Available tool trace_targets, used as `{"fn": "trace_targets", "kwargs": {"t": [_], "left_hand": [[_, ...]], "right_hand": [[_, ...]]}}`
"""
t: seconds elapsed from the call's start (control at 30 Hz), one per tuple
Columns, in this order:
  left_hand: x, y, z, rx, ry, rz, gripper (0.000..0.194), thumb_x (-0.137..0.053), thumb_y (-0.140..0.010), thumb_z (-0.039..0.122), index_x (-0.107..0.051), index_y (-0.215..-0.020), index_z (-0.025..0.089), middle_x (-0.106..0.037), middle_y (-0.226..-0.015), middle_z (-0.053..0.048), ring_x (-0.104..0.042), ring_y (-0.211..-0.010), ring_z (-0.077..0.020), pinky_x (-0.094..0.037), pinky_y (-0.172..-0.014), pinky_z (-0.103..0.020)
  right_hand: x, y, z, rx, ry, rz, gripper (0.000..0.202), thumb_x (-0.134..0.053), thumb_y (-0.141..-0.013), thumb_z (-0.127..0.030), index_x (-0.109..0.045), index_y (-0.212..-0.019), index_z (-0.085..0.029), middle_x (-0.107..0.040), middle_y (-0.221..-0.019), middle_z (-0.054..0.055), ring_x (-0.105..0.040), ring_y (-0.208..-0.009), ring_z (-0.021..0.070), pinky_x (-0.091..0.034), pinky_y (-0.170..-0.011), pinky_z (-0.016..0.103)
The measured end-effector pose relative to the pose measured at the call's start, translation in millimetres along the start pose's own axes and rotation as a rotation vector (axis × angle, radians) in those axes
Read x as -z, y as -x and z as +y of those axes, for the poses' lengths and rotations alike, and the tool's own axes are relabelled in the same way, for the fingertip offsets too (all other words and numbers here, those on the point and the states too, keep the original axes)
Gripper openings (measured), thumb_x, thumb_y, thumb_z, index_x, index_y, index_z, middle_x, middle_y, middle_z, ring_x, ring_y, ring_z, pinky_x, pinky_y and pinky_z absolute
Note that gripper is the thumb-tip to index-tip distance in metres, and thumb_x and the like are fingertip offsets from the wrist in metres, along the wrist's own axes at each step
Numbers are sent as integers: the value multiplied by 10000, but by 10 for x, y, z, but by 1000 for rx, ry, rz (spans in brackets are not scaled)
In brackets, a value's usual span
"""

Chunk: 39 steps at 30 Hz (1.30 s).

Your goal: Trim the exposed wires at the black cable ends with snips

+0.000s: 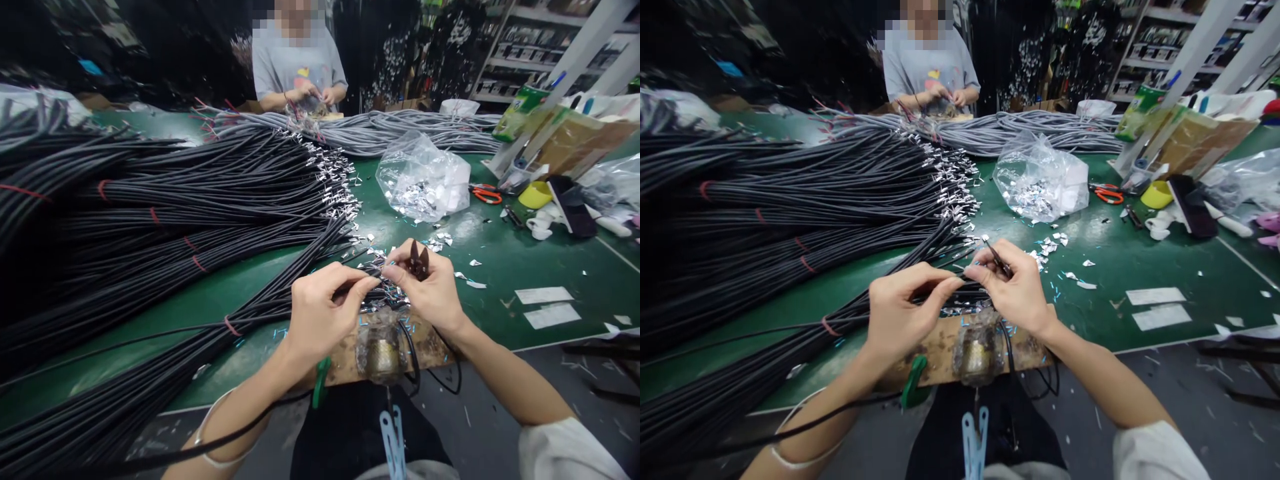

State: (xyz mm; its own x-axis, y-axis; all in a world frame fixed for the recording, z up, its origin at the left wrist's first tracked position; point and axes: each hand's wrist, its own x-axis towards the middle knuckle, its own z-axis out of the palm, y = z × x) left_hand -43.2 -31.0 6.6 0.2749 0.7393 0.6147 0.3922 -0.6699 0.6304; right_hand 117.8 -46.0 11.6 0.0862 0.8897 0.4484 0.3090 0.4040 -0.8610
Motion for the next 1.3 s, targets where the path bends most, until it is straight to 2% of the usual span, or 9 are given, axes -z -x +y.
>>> {"fn": "trace_targets", "kwargs": {"t": [0.33, 0.4, 0.5, 0.6, 0.67, 0.8, 1.0, 1.2, 1.3], "left_hand": [[-7, 2, -31, -43, -80, 0, 149, -595, -824, 191, -653, -693, 153, -618, -599, 12, -525, -516, -76, -393, -505, -198], [13, -24, -38, -43, -61, -32, 164, -588, -829, 195, -647, -683, 151, -610, -591, 11, -521, -514, -78, -385, -502, -201], [64, -81, -56, -50, 53, -111, 191, -568, -844, 206, -649, -679, 153, -597, -570, 8, -511, -499, -79, -379, -490, -206], [99, -115, -68, -24, 214, -181, 168, -588, -832, 226, -663, -695, 162, -595, -566, 9, -506, -491, -83, -384, -477, -208], [87, -110, -63, 12, 227, -144, 129, -639, -792, 224, -656, -679, 163, -593, -578, 10, -507, -502, -83, -388, -472, -203], [10, -70, -25, 82, 96, -27, 150, -666, -763, 221, -618, -637, 154, -581, -591, 17, -500, -508, -77, -378, -466, -190], [-3, -68, -28, 98, 27, -65, 235, -564, -846, 260, -636, -652, 150, -589, -559, 14, -468, -478, -74, -357, -479, -204], [6, -60, -38, 106, 37, -49, 224, -577, -838, 277, -645, -667, 149, -596, -559, 15, -479, -476, -75, -365, -488, -203], [-11, -62, -51, 84, 35, -47, 208, -582, -832, 257, -639, -663, 150, -598, -576, 13, -482, -492, -76, -363, -496, -203]], "right_hand": [[-39, -3, 58, 5, -18, 133, 239, -767, -681, -365, -618, -638, -183, -522, -622, -29, -429, -556, 87, -332, -509, 238], [-40, -6, 73, -90, -213, 30, 282, -770, -664, -401, -594, -644, -181, -492, -619, -37, -397, -525, 74, -307, -473, 226], [-46, -4, 83, -341, -595, -266, 362, -744, -657, -492, -545, -668, -189, -369, -551, -74, -245, -424, 42, -185, -383, 203], [-45, -1, 69, -433, -691, -446, 423, -727, -636, -560, -507, -675, -201, -301, -522, -90, -182, -404, 40, -149, -360, 203], [-33, -4, 55, -335, -505, -342, 395, -701, -681, -544, -517, -676, -195, -350, -537, -74, -248, -424, 53, -208, -381, 212], [-6, -16, 55, 17, 84, 101, 250, -651, -798, -379, -555, -682, -180, -486, -658, -13, -416, -597, 99, -328, -532, 244], [-12, -36, 44, -65, -123, -77, 279, -550, -864, -432, -522, -733, -187, -444, -637, -36, -400, -567, 88, -346, -535, 233], [0, -30, -9, -19, -62, -16, 269, -696, -751, -407, -562, -702, -179, -468, -645, -33, -390, -561, 81, -317, -500, 225], [-25, -37, 28, -199, -275, -118, 336, -688, -731, -482, -531, -708, -186, -365, -558, -67, -293, -470, 64, -243, -425, 217]]}}
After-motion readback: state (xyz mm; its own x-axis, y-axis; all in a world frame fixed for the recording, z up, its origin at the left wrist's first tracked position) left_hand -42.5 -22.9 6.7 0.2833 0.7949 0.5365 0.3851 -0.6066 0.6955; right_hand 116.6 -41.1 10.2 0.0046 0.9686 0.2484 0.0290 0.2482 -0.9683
